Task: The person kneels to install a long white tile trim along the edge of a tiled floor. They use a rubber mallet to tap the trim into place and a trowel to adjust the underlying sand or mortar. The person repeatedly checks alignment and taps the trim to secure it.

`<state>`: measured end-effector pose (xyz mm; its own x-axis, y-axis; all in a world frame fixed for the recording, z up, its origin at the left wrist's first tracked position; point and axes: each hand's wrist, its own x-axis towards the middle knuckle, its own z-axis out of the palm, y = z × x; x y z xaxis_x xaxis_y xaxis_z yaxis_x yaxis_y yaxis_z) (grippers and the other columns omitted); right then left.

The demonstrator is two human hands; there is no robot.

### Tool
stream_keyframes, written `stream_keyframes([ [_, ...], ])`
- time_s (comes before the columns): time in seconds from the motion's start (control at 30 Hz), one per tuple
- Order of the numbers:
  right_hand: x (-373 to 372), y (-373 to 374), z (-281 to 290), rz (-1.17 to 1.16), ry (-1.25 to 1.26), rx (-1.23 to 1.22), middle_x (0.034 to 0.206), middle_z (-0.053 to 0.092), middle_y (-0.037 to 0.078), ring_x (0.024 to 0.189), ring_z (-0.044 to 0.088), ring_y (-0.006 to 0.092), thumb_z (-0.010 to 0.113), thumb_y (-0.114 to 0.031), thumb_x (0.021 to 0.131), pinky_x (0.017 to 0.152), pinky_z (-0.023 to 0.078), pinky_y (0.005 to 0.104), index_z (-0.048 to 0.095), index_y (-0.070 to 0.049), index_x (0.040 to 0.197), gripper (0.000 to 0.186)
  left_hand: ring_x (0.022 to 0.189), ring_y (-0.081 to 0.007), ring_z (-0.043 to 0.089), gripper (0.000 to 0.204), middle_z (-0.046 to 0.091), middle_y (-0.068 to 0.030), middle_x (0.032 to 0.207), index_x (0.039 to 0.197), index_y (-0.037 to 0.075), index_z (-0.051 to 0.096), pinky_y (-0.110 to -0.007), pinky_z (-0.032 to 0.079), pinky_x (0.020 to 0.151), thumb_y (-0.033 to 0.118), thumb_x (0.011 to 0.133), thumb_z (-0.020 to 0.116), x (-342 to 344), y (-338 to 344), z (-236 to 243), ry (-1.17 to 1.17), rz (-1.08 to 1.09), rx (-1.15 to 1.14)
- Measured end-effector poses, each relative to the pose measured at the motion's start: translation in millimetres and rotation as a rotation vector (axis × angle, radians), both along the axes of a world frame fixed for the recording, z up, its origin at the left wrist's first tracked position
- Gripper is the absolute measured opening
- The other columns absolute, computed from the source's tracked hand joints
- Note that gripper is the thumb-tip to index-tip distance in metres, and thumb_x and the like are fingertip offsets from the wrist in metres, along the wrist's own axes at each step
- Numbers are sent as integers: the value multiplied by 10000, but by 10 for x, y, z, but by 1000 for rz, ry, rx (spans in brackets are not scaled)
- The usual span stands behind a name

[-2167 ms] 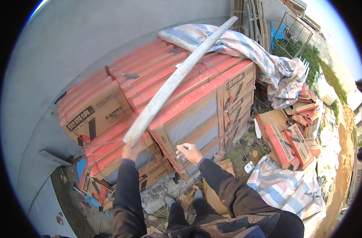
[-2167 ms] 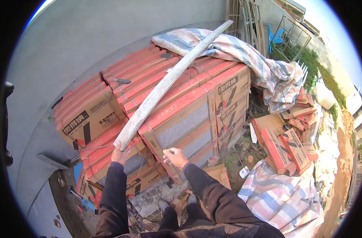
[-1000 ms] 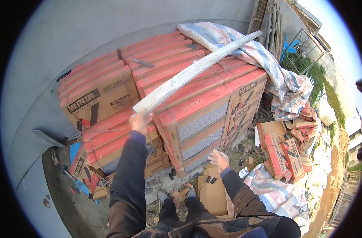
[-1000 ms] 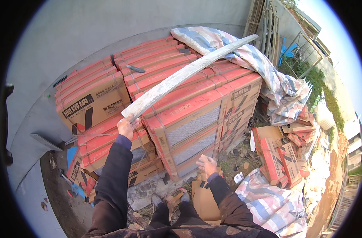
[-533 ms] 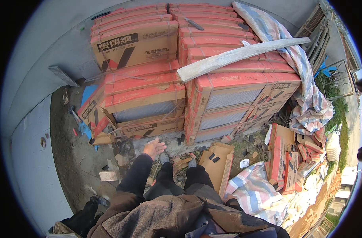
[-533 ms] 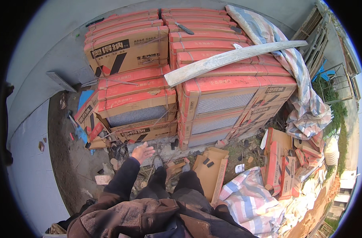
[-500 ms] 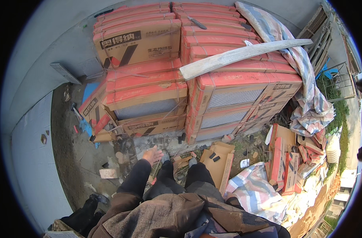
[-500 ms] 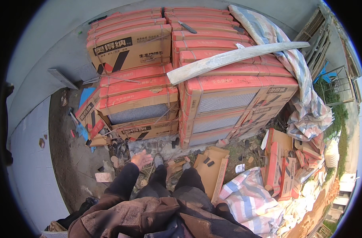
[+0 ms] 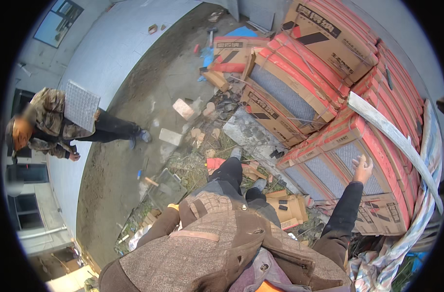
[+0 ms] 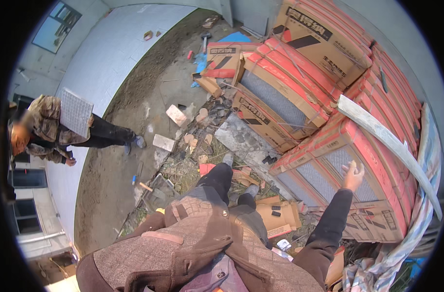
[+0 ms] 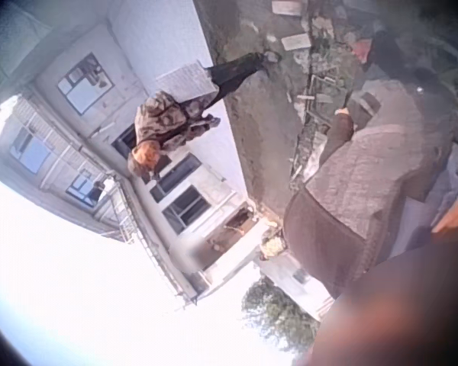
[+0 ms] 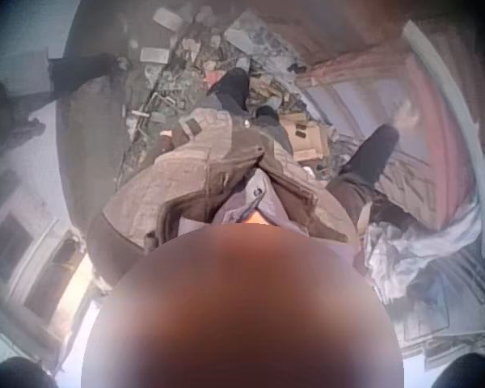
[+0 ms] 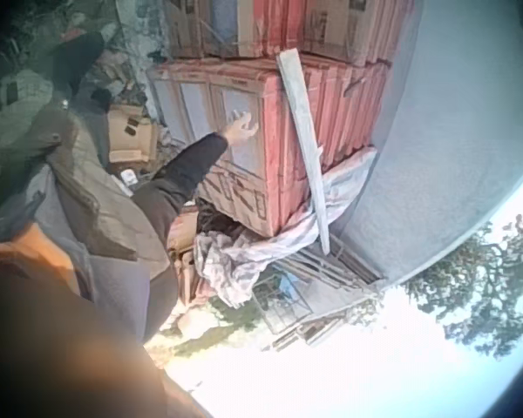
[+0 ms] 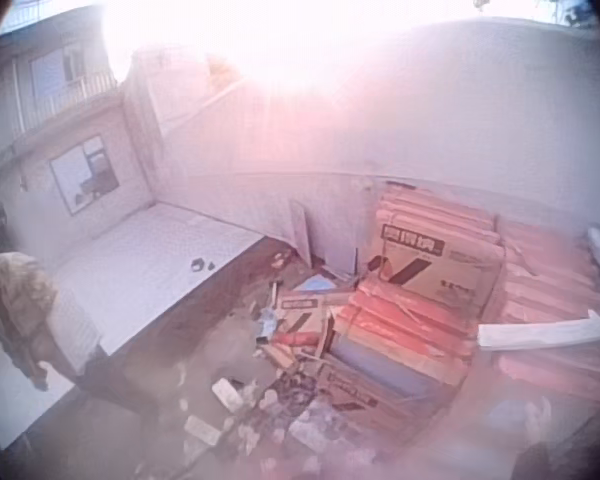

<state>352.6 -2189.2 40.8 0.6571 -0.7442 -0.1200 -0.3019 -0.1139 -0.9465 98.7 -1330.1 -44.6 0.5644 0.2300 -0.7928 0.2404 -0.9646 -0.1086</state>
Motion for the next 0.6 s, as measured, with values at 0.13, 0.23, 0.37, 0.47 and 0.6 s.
stream_keyframes([
  [0.13,588,-347,781,131,32,19,1199,720,234,898,770,273,691,-419,1002,738,595,342,215,105,1596,924,943,-403,732,329,759,-199,1044,1096,43,715,-472,578,793,339,974,636,-349,-640,-174,-110,709,-225],
  [0.23,788,-564,1121,-149,-186,-69,1251,712,216,950,766,282,654,-377,1028,770,597,335,369,99,1526,746,949,-403,731,331,758,-199,1045,1097,45,716,-473,576,799,340,973,635,-333,-806,-180,-149,820,-279],
  [0.37,891,-126,903,26,34,-74,1141,741,160,829,753,205,639,-381,1034,664,552,268,440,31,1517,665,957,-403,728,332,757,-199,1047,1100,47,718,-474,574,805,342,971,635,-294,-736,-159,-175,894,-298],
  [0.47,803,1032,240,241,147,99,1016,741,117,728,731,169,673,-350,1019,577,532,260,498,25,1452,598,962,-402,727,334,757,-199,1048,1101,49,719,-475,573,811,344,970,634,-210,-597,-283,-170,939,-313],
  [0.6,451,3072,-483,588,397,393,1006,747,166,739,750,233,697,-295,1000,610,577,322,552,26,1372,513,970,-402,724,335,756,-198,1050,1104,52,721,-477,570,818,346,968,634,-42,-325,-480,-135,996,-338],
])
